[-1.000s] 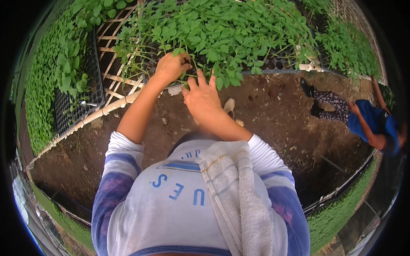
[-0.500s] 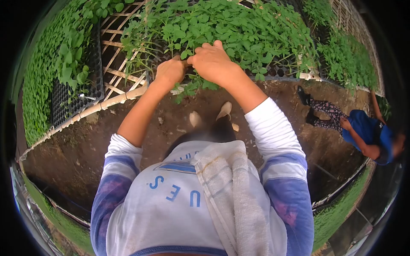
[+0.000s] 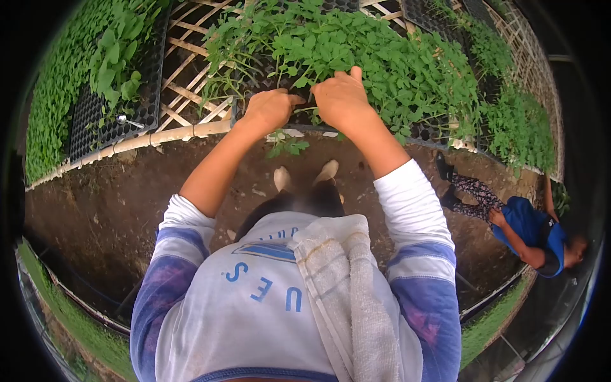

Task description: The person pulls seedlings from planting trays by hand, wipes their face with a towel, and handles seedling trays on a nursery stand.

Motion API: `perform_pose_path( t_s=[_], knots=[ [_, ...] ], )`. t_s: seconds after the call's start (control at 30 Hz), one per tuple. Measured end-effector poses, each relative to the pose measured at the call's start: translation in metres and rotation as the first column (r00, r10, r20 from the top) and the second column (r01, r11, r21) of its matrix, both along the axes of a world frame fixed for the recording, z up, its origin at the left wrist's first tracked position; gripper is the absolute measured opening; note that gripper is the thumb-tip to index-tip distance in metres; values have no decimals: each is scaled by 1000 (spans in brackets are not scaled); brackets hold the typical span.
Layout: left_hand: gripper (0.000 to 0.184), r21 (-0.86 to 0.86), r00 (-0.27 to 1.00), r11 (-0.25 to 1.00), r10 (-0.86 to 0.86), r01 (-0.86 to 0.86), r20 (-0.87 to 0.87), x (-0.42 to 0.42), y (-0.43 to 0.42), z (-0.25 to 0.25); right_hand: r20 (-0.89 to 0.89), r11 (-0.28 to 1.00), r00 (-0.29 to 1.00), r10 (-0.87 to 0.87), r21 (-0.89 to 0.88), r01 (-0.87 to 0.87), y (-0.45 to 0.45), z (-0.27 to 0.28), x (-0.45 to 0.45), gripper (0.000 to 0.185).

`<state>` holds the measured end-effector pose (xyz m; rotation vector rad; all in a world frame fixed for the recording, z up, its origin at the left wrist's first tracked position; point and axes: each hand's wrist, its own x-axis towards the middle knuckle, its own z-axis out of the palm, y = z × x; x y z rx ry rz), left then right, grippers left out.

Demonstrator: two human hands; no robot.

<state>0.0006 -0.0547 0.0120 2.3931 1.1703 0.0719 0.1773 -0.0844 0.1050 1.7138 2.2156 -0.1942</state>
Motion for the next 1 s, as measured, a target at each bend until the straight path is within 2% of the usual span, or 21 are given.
perform_pose_path(
  t_s=[0.03, 0.1, 0.13, 0.17, 0.2, 0.23, 0.33, 0.4, 0.43, 0.53, 0.67, 0.7, 0.73, 0.77, 0.8, 0.83, 0.87, 0.9, 0.93, 0.97, 1.0],
  knots=[
    [39, 0, 1000, 1000, -3, 3, 4, 2, 4, 0, 4, 1000, 1000, -3, 0, 3, 0, -1, 2, 19],
    [37, -313, 947, 942, 205, -123, 247, 4, 14, -1, -106, 999, 993, -47, 23, 49, -1, 0, 4, 23],
    [37, -313, 946, 942, 206, -122, 250, 6, 20, -7, -103, 999, 994, -46, 23, 49, -2, 0, 7, 23],
    [32, -584, 862, 809, 341, -66, 375, 7, 25, -15, -149, 998, 987, -68, -10, 67, -3, 1, 10, 25],
    [27, -788, 750, 613, 498, 51, 436, 7, 27, -13, -195, 996, 977, -91, -43, 84, -3, 2, 13, 27],
    [27, -833, 752, 542, 504, 107, 425, 5, 28, -12, -194, 996, 977, -90, -41, 83, -3, 3, 16, 27],
    [26, -846, 743, 515, 513, 134, 430, 2, 26, -14, -247, 983, 961, -128, -162, 89, -5, 9, 27, 27],
    [23, -813, 745, 560, 473, 158, 471, 2, 23, -17, -278, 959, 940, -198, -253, 128, -3, 12, 33, 27],
    [21, -791, 752, 581, 432, 190, 498, 1, 23, -17, -228, 931, 938, -260, -317, 181, 4, 14, 34, 31],
    [17, -749, 773, 624, 357, 220, 525, -1, 23, -19, -321, 910, 880, -350, -338, 238, 11, 14, 42, 33],
    [22, -746, 817, 637, 316, 194, 483, -3, 24, -20, -336, 911, 877, -343, -345, 225, 32, 7, 48, 30],
    [23, -706, 832, 687, 281, 174, 478, -1, 25, -18, -384, 944, 875, -295, -257, 205, 32, 10, 45, 27],
    [25, -662, 847, 734, 247, 154, 470, -1, 25, -16, -385, 944, 874, -296, -258, 206, 36, 3, 43, 27],
    [26, -620, 936, 779, 140, 98, 324, 2, 32, -20, -444, 974, 868, -225, -117, 193, 41, -8, 42, 30],
    [26, -622, 936, 776, 139, 99, 322, 4, 34, -21, -490, 983, 859, -147, 27, 183, 43, -16, 39, 34],
    [26, -520, 952, 848, 69, 101, 297, 8, 35, -19, -379, 978, 901, -209, -54, 204, 44, 6, 24, 28],
    [26, -408, 965, 907, 2, 109, 263, 10, 36, -16, -379, 977, 901, -213, -56, 207, 39, 5, 15, 28],
    [25, -355, 847, 921, 54, 163, 529, 7, 30, -7, -423, 969, 902, -86, 175, 174, 35, 5, 8, 26],
    [25, -357, 847, 920, 55, 164, 529, 9, 34, -9, -435, 906, 899, 49, 398, 143, 28, 5, 4, 25],
    [29, -325, 887, 939, 48, 117, 459, 10, 42, -10, -435, 908, 899, 48, 395, 143, 16, 7, 0, 25],
    [34, -287, 922, 955, 46, 72, 385, 10, 46, -12, -450, 930, 885, 121, 364, 58, 3, 9, -4, 27]
  ],
)
